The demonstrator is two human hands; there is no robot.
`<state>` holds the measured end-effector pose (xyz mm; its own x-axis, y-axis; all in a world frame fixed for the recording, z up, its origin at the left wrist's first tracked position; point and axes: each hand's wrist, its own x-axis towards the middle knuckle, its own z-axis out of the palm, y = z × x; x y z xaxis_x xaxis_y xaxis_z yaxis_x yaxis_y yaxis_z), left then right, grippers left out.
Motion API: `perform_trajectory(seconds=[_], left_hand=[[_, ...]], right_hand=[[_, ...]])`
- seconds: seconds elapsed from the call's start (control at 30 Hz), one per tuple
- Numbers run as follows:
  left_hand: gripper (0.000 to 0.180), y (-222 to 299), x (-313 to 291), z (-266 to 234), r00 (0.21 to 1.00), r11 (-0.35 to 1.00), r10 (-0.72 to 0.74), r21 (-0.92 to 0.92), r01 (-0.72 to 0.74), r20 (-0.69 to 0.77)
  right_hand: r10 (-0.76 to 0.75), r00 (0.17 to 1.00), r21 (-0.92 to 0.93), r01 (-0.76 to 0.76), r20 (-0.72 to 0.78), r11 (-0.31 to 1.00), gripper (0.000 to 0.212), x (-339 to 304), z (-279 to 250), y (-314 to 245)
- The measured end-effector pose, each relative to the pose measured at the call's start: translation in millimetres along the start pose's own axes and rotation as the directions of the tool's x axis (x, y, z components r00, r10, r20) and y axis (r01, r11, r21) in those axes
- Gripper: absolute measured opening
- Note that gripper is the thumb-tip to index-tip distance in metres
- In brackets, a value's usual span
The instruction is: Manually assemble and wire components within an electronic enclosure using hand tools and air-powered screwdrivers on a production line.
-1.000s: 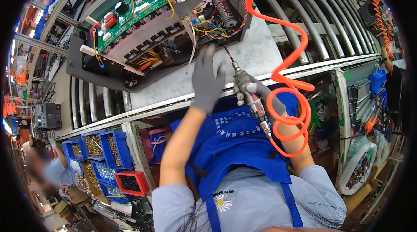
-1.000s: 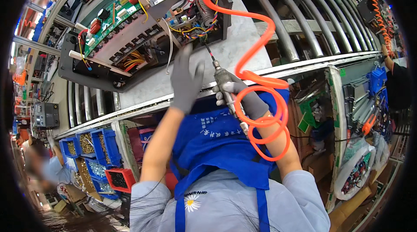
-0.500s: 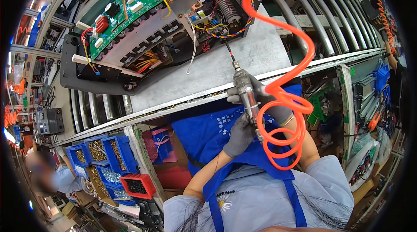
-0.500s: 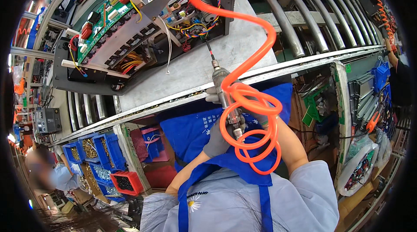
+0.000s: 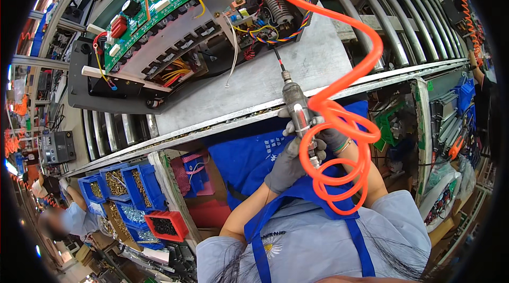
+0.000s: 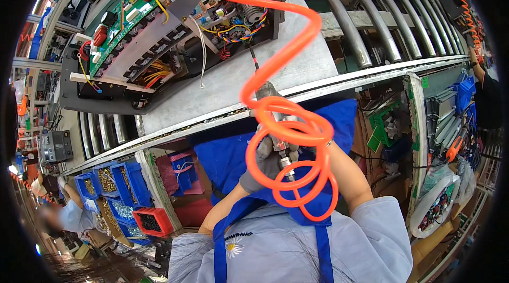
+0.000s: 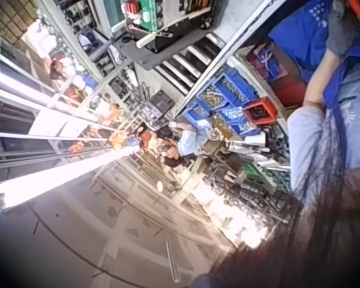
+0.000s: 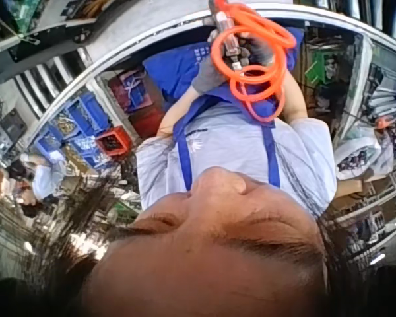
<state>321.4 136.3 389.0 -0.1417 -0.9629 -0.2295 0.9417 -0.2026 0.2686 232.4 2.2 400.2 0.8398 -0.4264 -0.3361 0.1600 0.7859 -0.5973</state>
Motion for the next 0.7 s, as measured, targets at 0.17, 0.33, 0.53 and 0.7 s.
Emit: perform_trajectory(seconds=[0.17, 0.33, 0.53, 0.7], left_hand=[[0.061, 3, -3, 2, 1.000, 0.998, 0.004, 0.056, -0.003, -0.007], [0.057, 5, -7, -1, 0.997, 0.996, -0.027, 0.078, 0.032, -0.074], [0.070, 16, -11, 16, 0.991, 0.969, -0.004, 0.243, 0.037, -0.135], [0.059, 9, -9, -5, 0.998, 0.998, -0.025, 0.052, 0.028, -0.063]], right_hand=[[-0.007, 0.984, 0.060, -0.003, 0.178, 0.998, 0.062, 2, -13, 6], [0.070, 0.996, -0.037, -0.068, 0.051, 0.997, 0.072, 8, -21, 11], [-0.038, 0.991, -0.210, 0.065, 0.131, 0.975, 0.053, -11, -26, 0], [-0.399, 0.902, -0.811, 0.354, 0.164, 0.466, 0.035, -31, -4, -28]])
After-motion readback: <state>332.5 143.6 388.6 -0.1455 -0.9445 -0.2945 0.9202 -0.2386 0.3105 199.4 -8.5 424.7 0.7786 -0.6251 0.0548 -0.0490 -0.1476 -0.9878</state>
